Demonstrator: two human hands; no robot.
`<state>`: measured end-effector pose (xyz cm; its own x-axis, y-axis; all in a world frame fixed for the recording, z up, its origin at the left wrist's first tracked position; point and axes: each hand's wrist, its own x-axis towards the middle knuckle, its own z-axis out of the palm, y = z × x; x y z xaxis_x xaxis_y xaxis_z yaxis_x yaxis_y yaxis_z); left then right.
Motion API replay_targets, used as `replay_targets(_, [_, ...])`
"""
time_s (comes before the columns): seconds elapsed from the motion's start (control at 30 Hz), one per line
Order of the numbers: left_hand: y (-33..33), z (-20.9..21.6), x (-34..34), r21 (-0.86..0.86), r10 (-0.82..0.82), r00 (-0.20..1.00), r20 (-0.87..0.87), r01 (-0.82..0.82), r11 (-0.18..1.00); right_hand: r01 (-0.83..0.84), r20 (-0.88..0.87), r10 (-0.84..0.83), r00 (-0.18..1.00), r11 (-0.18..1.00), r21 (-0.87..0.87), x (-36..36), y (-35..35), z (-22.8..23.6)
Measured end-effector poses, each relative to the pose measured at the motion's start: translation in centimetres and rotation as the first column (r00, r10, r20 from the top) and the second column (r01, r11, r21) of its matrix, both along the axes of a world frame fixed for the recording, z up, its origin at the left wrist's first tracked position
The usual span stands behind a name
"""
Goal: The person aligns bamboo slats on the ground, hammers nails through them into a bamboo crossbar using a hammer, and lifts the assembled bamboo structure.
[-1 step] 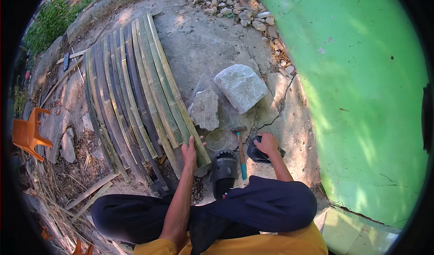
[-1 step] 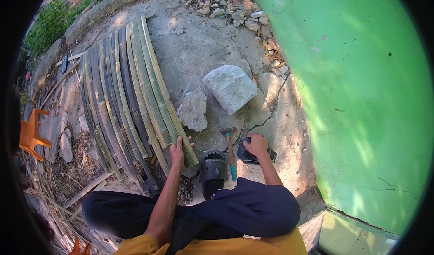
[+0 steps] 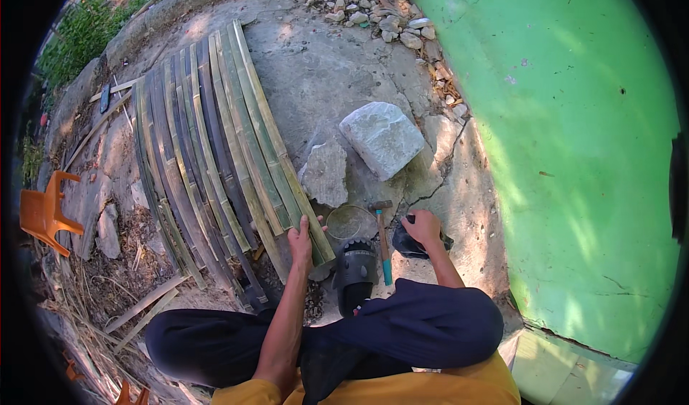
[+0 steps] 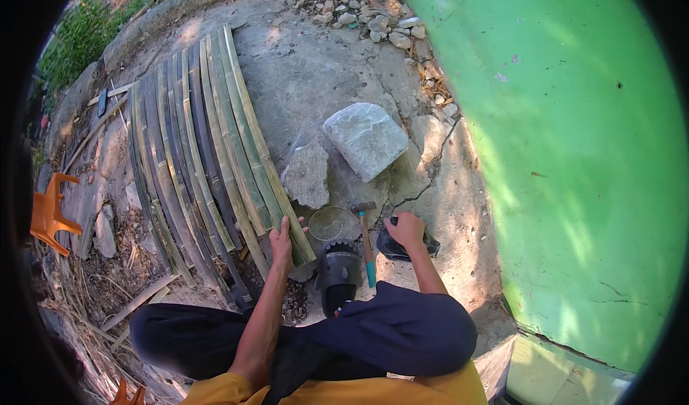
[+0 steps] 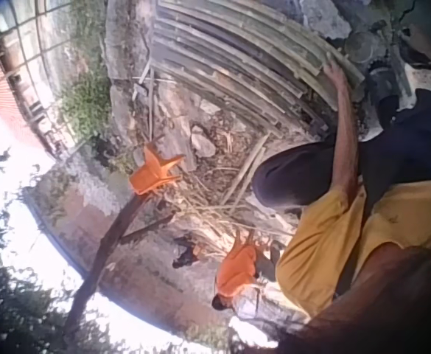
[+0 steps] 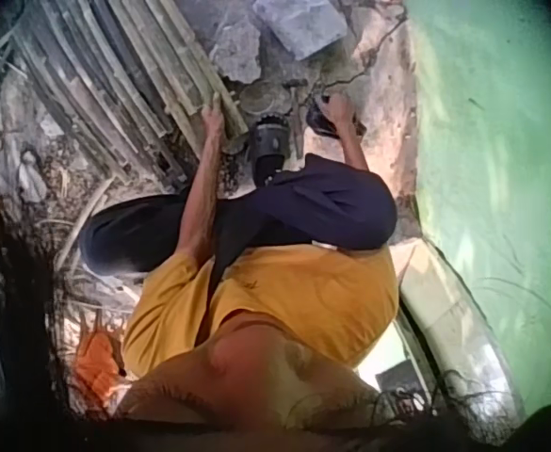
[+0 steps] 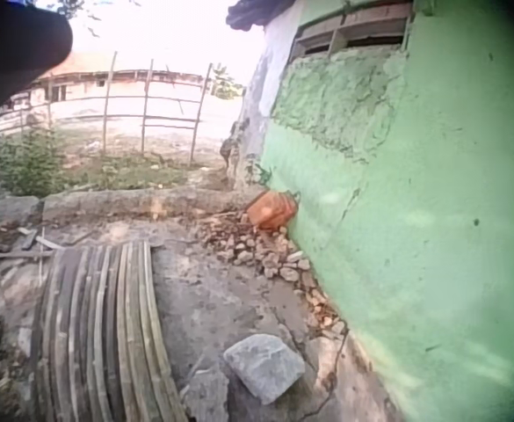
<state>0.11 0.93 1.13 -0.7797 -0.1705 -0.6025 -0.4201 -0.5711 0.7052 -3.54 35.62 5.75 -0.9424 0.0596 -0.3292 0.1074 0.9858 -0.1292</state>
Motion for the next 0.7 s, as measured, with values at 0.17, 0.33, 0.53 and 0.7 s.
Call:
replay_targets(0.17, [0.2,0.2,-0.1,0.000,-0.005,1.000,-0.019,0.005,1.000,0.020,-0.029,-0.021,0.999,0.999,-0.038,-0.4,-0.6,-1.1])
replay_targets(0.33, [0.2,0.8,-0.1,-0.010,-0.004,1.000,0.008,0.004,1.000,-0.042,-0.099,0.038,0.994,0.999,-0.035,-0.5,-0.3,-2.1])
replay_targets(0.53, [-0.1,0.3,0.0,-0.012,0.005,1.000,-0.004,-0.005,1.000,0.164,-0.111,-0.244,0.963,0.864,-0.475,-1.1,-0.5,-2.2])
replay_targets(0.7, [0.0,0.3,0.0,-0.014,-0.012,1.000,-0.006,0.012,1.000,0.186,-0.138,-0.275,0.951,0.871,-0.454,-1.3,-0.8,-2.5])
